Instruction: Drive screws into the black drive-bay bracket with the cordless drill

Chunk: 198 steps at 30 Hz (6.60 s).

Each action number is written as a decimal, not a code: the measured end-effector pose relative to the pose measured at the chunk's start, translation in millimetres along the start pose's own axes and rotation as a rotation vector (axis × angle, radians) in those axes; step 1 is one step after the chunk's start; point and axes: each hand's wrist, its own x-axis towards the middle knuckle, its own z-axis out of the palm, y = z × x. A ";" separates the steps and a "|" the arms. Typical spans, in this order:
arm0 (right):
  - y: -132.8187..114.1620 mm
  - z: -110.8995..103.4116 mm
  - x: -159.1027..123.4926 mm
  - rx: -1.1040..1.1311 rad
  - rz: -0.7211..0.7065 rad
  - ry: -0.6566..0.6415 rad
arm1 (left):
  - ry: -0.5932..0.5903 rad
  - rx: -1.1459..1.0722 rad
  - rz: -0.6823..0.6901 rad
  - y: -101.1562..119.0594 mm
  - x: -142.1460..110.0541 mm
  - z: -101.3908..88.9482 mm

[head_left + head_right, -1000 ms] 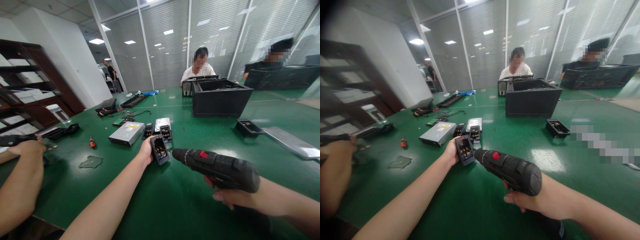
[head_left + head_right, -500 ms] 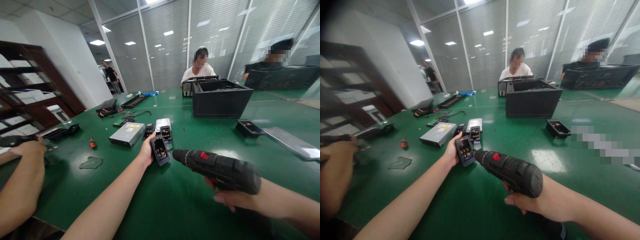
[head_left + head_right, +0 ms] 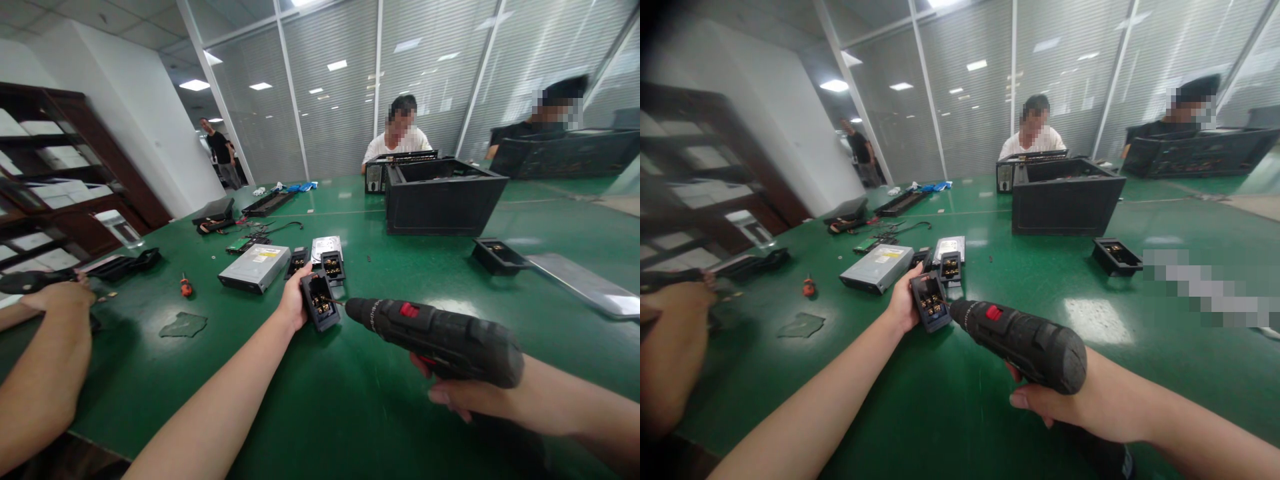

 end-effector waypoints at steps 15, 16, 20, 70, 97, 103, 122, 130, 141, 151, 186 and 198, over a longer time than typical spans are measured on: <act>-1.7 0.5 0.2 -0.028 -0.005 0.006 | 0.021 0.032 -0.037 -1.5 5.0 -4.0; -1.3 0.4 0.6 -0.025 -0.006 0.007 | 0.023 0.031 -0.037 -1.2 4.8 -3.6; -0.1 -0.2 2.0 -0.037 -0.002 0.007 | 0.044 0.044 -0.061 -0.6 5.7 -3.5; 3.4 1.6 1.6 -0.002 -0.002 -0.009 | 0.046 0.057 -0.084 -0.2 4.8 -4.1; -2.9 1.7 -0.8 -0.014 -0.004 0.001 | 0.045 0.063 -0.063 -0.9 6.5 -6.7; -1.5 2.2 -0.4 0.021 -0.019 0.006 | 0.046 0.072 -0.063 -0.4 6.5 -6.8; -2.9 0.6 -1.1 0.006 -0.034 0.013 | 0.055 0.075 -0.039 -1.0 6.2 -3.9; -2.1 -0.5 -2.4 0.009 -0.015 0.012 | 0.062 0.070 -0.055 -1.1 7.4 -5.0; -4.5 1.4 -2.0 -0.007 -0.011 0.027 | 0.018 0.049 -0.045 -1.3 7.2 -5.9; -3.9 0.4 -1.8 -0.008 -0.027 0.005 | 0.038 0.054 -0.042 -0.6 4.3 -2.4; -1.7 0.4 0.9 -0.002 -0.016 0.013 | 0.038 0.041 -0.064 -1.0 3.7 -4.6; 6.8 0.4 1.9 0.034 -0.026 0.010 | 0.021 0.050 -0.039 -1.8 4.8 -5.6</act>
